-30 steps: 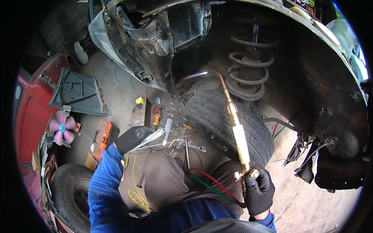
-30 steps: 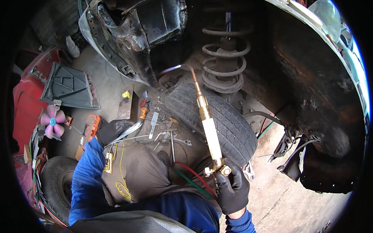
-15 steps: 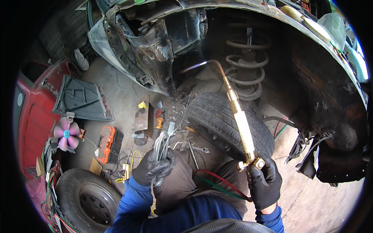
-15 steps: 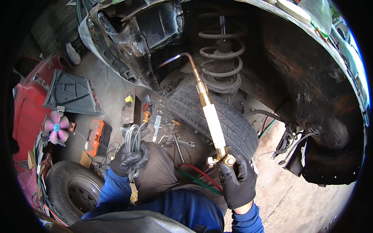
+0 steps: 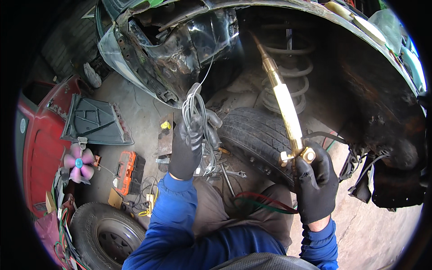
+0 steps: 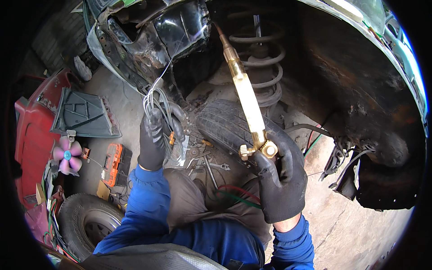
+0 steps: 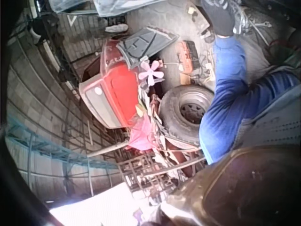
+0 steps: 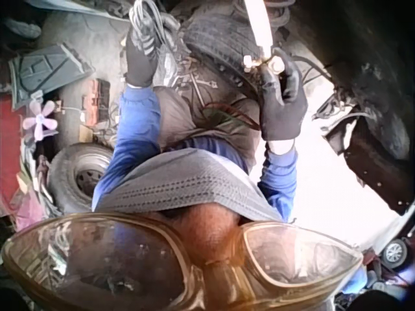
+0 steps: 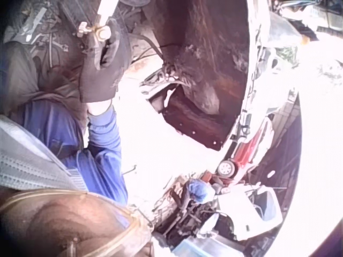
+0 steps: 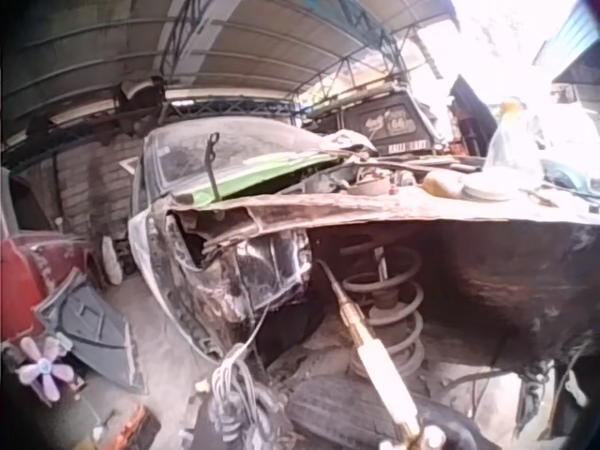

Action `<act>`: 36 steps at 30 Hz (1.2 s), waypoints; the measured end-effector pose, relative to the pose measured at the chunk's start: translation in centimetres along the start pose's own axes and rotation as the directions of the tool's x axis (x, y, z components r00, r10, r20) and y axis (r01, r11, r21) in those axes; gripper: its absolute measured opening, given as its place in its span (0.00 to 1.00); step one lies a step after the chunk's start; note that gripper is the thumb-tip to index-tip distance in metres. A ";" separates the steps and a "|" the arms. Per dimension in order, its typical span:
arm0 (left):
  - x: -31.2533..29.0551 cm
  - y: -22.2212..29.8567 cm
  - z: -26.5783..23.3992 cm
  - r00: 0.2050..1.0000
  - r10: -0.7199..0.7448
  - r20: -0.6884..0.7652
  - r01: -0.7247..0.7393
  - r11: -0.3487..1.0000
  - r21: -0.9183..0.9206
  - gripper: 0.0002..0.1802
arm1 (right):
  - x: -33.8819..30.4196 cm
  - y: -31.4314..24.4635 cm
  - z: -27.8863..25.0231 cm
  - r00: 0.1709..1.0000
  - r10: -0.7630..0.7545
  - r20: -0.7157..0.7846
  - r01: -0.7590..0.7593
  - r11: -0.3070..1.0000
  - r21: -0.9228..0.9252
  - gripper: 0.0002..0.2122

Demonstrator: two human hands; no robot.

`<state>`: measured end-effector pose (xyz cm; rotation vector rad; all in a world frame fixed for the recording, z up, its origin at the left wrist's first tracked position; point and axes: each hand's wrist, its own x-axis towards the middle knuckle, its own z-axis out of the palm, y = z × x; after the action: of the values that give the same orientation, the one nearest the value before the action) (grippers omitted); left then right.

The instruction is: The person uses a welding torch to heat and weld sections of a car's front frame and suspension area. They repeatedly apply heat, insert a welding rod, and use a hammer to adjust the metal. The work is performed in a cluttered auto repair shop with tools and parts visible on the floor.

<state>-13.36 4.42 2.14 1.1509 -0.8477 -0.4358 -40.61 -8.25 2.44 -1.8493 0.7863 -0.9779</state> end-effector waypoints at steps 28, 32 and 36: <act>13.6 -3.3 2.1 0.921 0.383 -0.067 -0.328 0.856 0.399 0.25 | 8.9 -4.2 4.8 0.974 -0.180 -0.138 0.164 0.979 -0.124 0.15; 13.5 -3.5 2.3 0.958 0.267 -0.105 -0.216 0.913 0.346 0.20 | 9.4 -4.2 4.5 0.977 -0.167 -0.132 0.146 0.977 -0.156 0.14; 13.6 -3.8 2.2 0.940 0.333 -0.073 -0.267 0.852 0.450 0.19 | 9.9 -4.3 4.2 0.977 -0.184 -0.109 0.167 0.974 -0.152 0.14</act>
<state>-6.13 -7.80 3.89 1.4094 -1.0034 0.1115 -31.57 -12.79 8.06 -2.0236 0.7931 -1.1840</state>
